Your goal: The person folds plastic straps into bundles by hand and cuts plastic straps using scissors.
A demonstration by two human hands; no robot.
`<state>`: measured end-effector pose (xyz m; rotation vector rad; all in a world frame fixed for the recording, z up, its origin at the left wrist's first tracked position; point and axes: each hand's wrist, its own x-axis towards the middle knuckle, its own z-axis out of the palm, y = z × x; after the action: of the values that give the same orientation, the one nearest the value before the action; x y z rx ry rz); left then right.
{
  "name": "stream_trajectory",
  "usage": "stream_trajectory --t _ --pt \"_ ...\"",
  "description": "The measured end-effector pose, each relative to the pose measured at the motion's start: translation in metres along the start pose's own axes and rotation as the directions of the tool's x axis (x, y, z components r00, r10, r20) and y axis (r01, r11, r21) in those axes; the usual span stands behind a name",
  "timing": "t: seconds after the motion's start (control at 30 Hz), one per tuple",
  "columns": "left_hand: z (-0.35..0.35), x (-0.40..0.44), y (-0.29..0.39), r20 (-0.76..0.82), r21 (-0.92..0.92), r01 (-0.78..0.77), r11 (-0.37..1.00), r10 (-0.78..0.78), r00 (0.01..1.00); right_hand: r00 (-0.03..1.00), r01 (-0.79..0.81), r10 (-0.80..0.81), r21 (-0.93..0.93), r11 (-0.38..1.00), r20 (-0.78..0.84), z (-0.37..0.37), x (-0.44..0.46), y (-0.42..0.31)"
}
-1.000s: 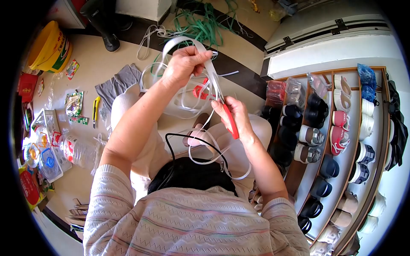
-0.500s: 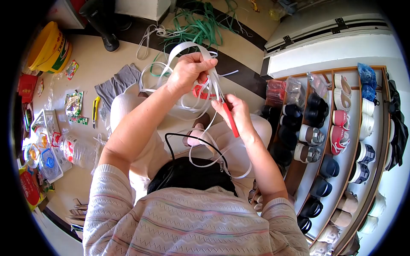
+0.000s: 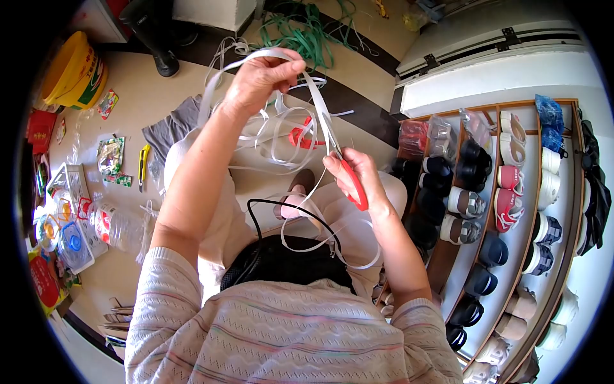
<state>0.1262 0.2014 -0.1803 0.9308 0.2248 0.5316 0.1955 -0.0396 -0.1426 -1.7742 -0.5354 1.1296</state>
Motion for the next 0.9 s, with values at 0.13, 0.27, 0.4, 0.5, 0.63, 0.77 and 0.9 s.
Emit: stream_trajectory --t 0.13,0.27,0.4,0.5,0.63,0.77,0.9 --pt "-0.010 0.000 0.020 0.022 0.128 -0.082 0.988 0.080 0.997 0.995 -0.040 0.033 0.071 0.997 0.099 0.003 -0.009 -0.009" --pt "-0.009 -0.001 0.019 -0.019 0.151 0.040 0.988 -0.038 0.999 0.985 -0.094 0.081 0.080 0.992 0.152 0.005 -0.011 -0.007" --pt "0.001 -0.004 -0.002 -0.028 0.149 0.138 0.979 -0.136 0.990 0.979 -0.131 0.113 0.101 0.986 0.169 0.001 -0.014 0.004" --pt "0.002 -0.001 -0.013 -0.032 0.179 0.127 0.976 -0.124 0.992 0.985 -0.119 0.106 0.097 0.988 0.133 0.001 -0.016 0.003" --pt "0.008 -0.005 -0.019 -0.067 0.198 0.142 0.970 -0.131 0.989 0.996 -0.057 0.057 0.005 0.998 0.064 0.002 -0.013 0.005" --pt "0.009 -0.005 -0.019 -0.078 0.208 0.124 0.970 -0.110 0.991 0.999 -0.039 0.041 -0.038 0.998 0.035 0.003 -0.011 0.002" --pt "0.006 -0.003 -0.022 -0.049 0.200 0.084 0.976 -0.075 0.996 0.999 -0.028 0.028 -0.030 0.999 0.022 0.003 -0.007 0.006"
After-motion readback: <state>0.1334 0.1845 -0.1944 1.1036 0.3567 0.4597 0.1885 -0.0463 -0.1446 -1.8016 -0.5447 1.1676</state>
